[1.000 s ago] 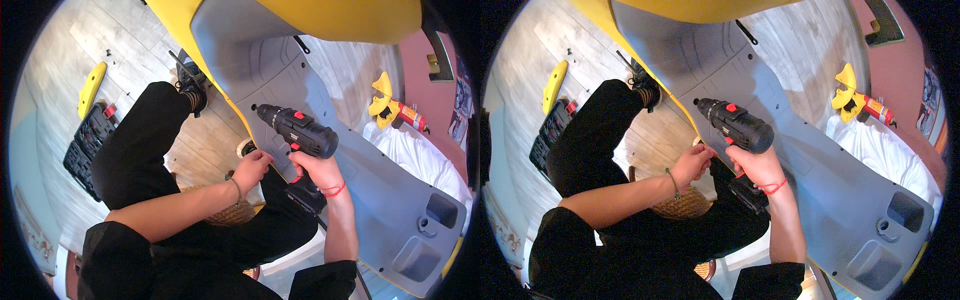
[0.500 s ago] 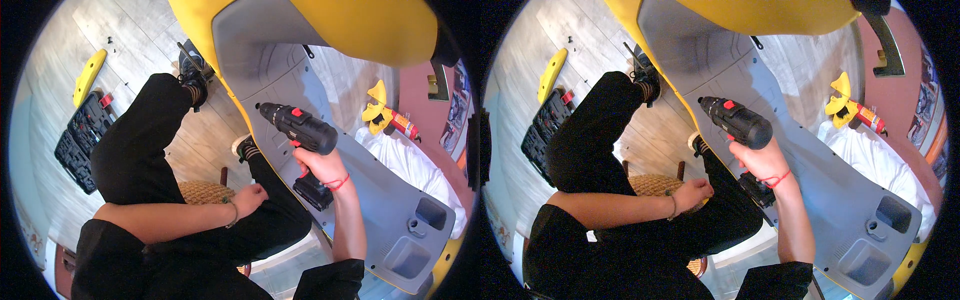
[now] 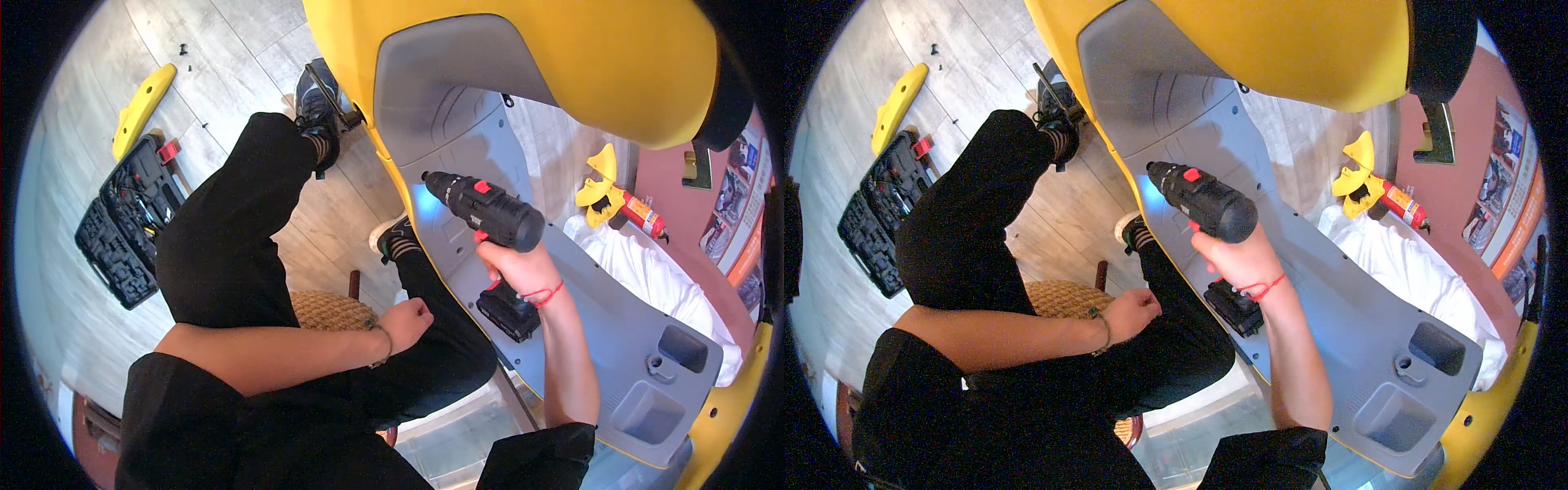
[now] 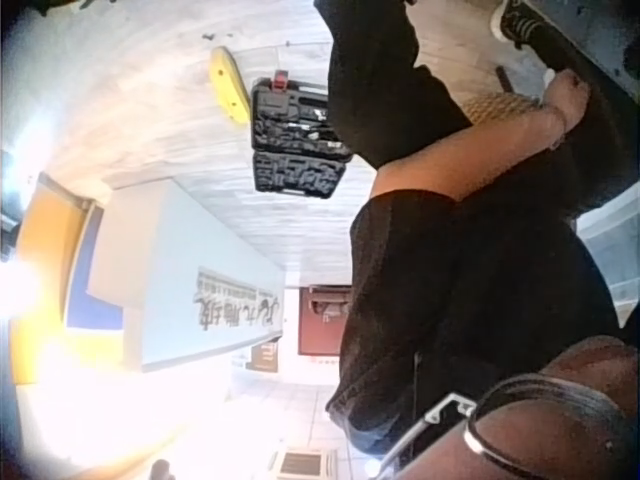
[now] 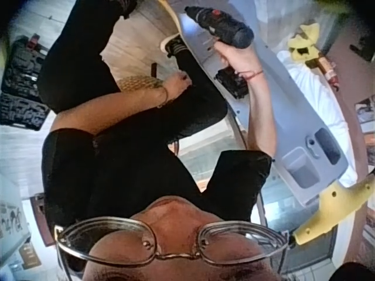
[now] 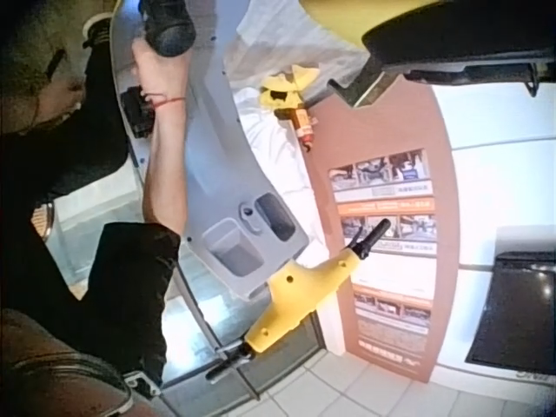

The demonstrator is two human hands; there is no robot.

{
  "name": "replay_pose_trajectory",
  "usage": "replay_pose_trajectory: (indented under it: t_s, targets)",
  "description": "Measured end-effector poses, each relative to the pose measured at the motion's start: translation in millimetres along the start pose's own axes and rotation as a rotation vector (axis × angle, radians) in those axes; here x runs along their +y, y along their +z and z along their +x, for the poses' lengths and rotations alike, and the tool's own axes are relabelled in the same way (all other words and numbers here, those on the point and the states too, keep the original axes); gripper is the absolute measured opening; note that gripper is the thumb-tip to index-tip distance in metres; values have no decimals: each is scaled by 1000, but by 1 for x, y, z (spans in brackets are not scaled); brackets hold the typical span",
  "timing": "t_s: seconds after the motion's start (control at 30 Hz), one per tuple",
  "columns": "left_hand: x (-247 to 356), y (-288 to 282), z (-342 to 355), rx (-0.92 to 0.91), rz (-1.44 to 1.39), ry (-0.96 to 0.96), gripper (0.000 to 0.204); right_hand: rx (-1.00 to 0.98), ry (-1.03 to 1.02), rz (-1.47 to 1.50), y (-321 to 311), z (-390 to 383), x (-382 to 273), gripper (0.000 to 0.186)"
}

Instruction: Using a power drill to drive screws into the body panel of an electric scooter.

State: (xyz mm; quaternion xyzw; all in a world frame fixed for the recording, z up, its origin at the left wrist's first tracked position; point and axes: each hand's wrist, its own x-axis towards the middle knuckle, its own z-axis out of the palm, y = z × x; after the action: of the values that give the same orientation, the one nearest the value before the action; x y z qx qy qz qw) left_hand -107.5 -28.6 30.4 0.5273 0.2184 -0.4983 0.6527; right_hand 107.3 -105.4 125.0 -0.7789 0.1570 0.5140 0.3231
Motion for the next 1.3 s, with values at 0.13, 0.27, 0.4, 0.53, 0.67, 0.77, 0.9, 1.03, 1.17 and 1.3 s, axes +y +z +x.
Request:
replay_pose_trajectory:
  t_s: [0.13, 0.27, 0.4, 0.53, 0.67, 0.77, 0.9, 1.03, 1.17, 1.3]
  targets:
    - [2, 1, -4, 20, -14, 25, 21, -22, 10, 31, -1, 4, -1, 13]
    - [4, -1, -6, -2, -13, 21, 22, -19, 20, 17, 0, 4, -3, 12]
    - [6, 2, -7, -6, -18, 27, 23, 10, 21, 51, 3, 3, -6, 10]
    - [7, 11, -10, -25, 8, 28, 24, 30, 27, 44, 8, 3, -7, 10]
    - [8, 14, -11, -29, 45, 33, 23, 21, 12, 32, 8, 6, -6, 9]
    - [10, 14, -11, -28, 40, 64, 23, 31, 28, 76, 7, 8, -2, 8]
    - [15, 18, -14, -4, 73, 120, 21, 85, -88, -159, 7, 7, -1, 21]
    - [17, 21, -14, -57, 128, 132, 18, 115, -231, -643, -9, 11, -12, 31]
    - [12, 21, -5, -219, 53, 57, 18, 19, -236, -739, -23, 22, -20, 30]
    - [1, 14, 0, -322, 6, 14, 21, -23, -302, -675, -31, 26, -17, 33]
